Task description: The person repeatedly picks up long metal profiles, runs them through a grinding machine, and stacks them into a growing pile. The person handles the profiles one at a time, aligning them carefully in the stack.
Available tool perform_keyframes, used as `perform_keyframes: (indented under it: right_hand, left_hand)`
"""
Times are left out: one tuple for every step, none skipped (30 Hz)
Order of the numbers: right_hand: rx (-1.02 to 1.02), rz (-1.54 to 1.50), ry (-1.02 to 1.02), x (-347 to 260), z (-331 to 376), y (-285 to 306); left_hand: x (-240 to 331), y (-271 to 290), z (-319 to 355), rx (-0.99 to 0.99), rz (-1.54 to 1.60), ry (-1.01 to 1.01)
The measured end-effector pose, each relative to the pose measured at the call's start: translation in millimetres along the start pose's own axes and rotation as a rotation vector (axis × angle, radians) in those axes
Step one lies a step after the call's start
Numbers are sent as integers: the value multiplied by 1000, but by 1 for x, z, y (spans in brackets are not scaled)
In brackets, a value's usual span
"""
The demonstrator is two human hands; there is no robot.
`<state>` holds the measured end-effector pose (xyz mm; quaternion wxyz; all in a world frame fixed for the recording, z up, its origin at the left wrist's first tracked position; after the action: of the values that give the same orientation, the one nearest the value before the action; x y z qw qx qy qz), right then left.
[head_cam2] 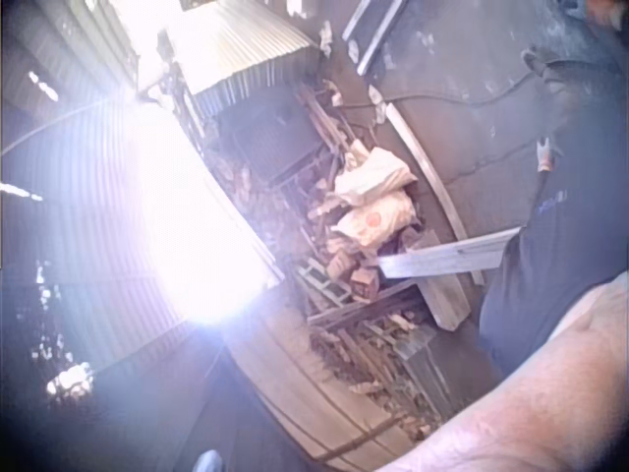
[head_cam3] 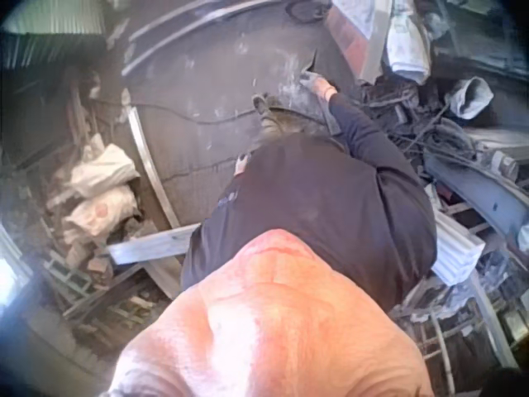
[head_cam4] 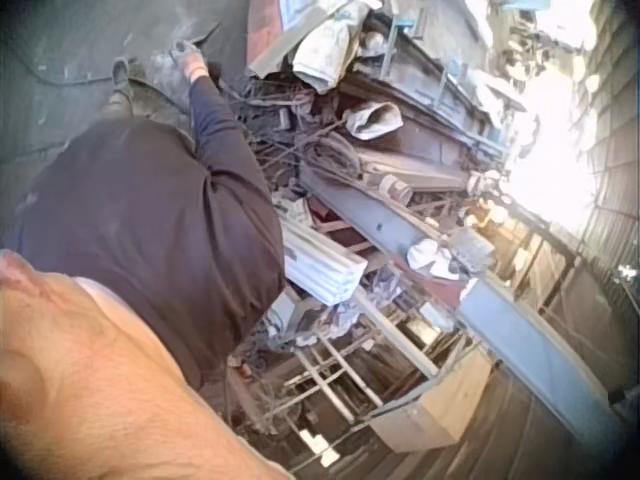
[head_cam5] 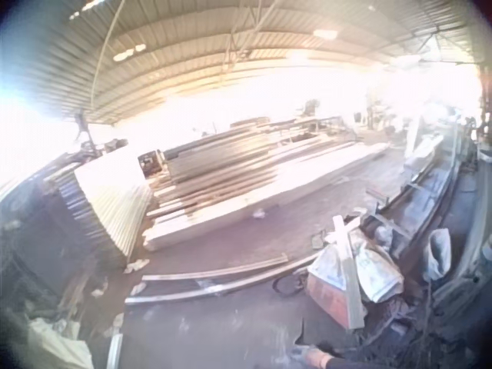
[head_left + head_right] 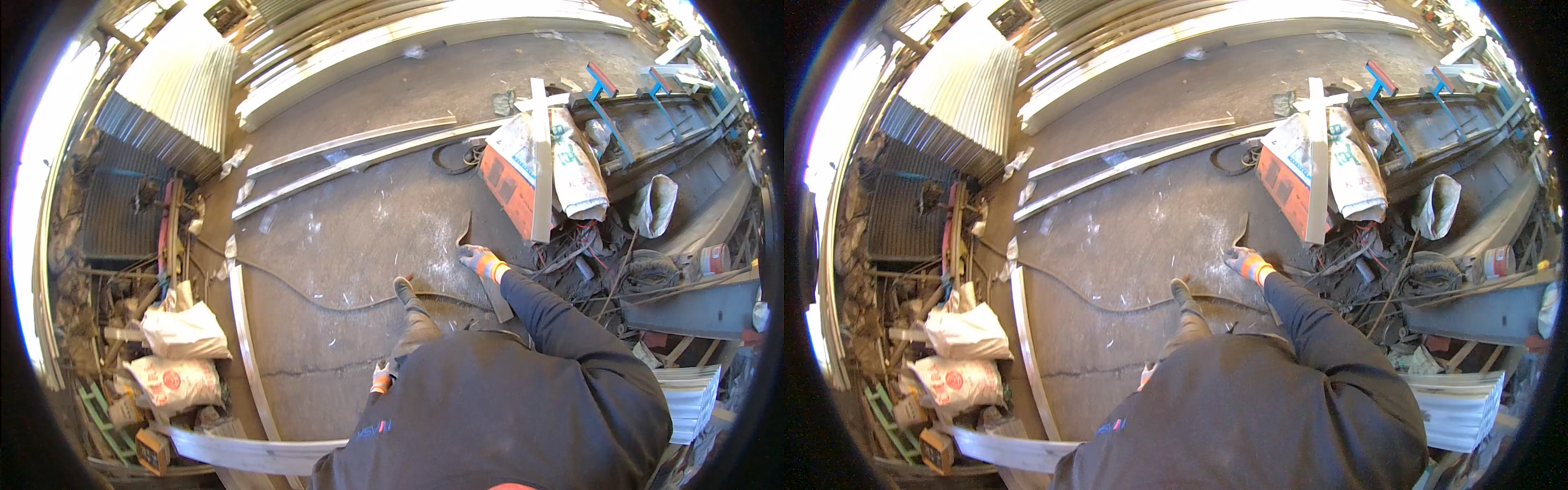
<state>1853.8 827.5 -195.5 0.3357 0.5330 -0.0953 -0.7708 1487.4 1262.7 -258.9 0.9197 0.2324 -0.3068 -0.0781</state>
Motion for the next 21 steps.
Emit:
perform_keyframes:
  right_hand:
    - [54, -9, 77, 8, -21, 1]
    - [95, 45, 65, 23, -41, -2]
    - [128, -5, -27, 46, -56, -1]
    - [142, 11, -165, 73, -65, -1]
    - [15, 146, -217, 93, -74, -10]
    - [-137, 327, -302, 111, -81, -17]
    - [-224, 409, -218, 118, -77, -17]
    - [-364, 588, -245, 130, -71, -16]
    - [-305, 563, -152, 125, -78, -10]
    - [-325, 653, -153, 127, -79, -4]
    - [-259, 549, -172, 123, -90, 3]
    - [-302, 550, -272, 127, -111, 8]
    - [-87, 177, -527, 135, -135, 22]
    - [72, -168, -843, 146, -148, 23]
    - [86, -336, -893, 148, -179, 24]
    - [105, -505, -1029, 154, -210, 26]
    - [149, -323, -1002, 155, -254, 39]
    - [143, -431, -1018, 159, -294, 48]
    - [116, -412, -936, 161, -349, 66]
    - [94, -371, -984, 164, -394, 82]
    - [187, -281, -831, 160, -450, 115]
  left_hand:
    - [23, 9, -34, -37, -86, 3]
    - [49, 23, -67, -76, -144, 19]
    - [78, 34, -103, -120, -176, 44]
    - [103, 51, -138, -162, -173, 88]
    - [128, 70, -173, -198, -156, 147]
    - [162, 88, -210, -223, -157, 183]
    - [210, 111, -249, -169, -270, 48]
    - [259, 133, -284, -112, -404, -39]
    - [301, 153, -320, -83, -353, 6]
    - [352, 166, -356, -82, -317, -63]
    - [400, 178, -389, -79, -197, -96]
    - [442, 181, -426, -94, -101, 2]
    - [494, 184, -462, -98, -107, -109]
    - [530, 189, -495, -93, -154, -53]
    - [576, 188, -530, -66, -194, -100]
    - [615, 181, -553, -81, -216, -186]
    - [654, 173, -578, -84, -265, -190]
    - [690, 164, -602, -78, -337, -116]
    - [719, 147, -613, -12, -270, -67]
    - [755, 129, -616, -100, -226, -157]
    - [798, 105, -613, 8, -300, -339]
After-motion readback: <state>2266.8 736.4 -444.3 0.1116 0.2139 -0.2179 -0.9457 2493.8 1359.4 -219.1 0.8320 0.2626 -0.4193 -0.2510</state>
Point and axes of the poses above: each hand's wrist, its own z-axis away from the middle knuckle, its own y-axis out of the back of the hand, x = y × z, the point moved 6 cm from there along -z, towards the middle knuckle, and after that the axes turned 11 degrees about -z, right-handed, at the moved point
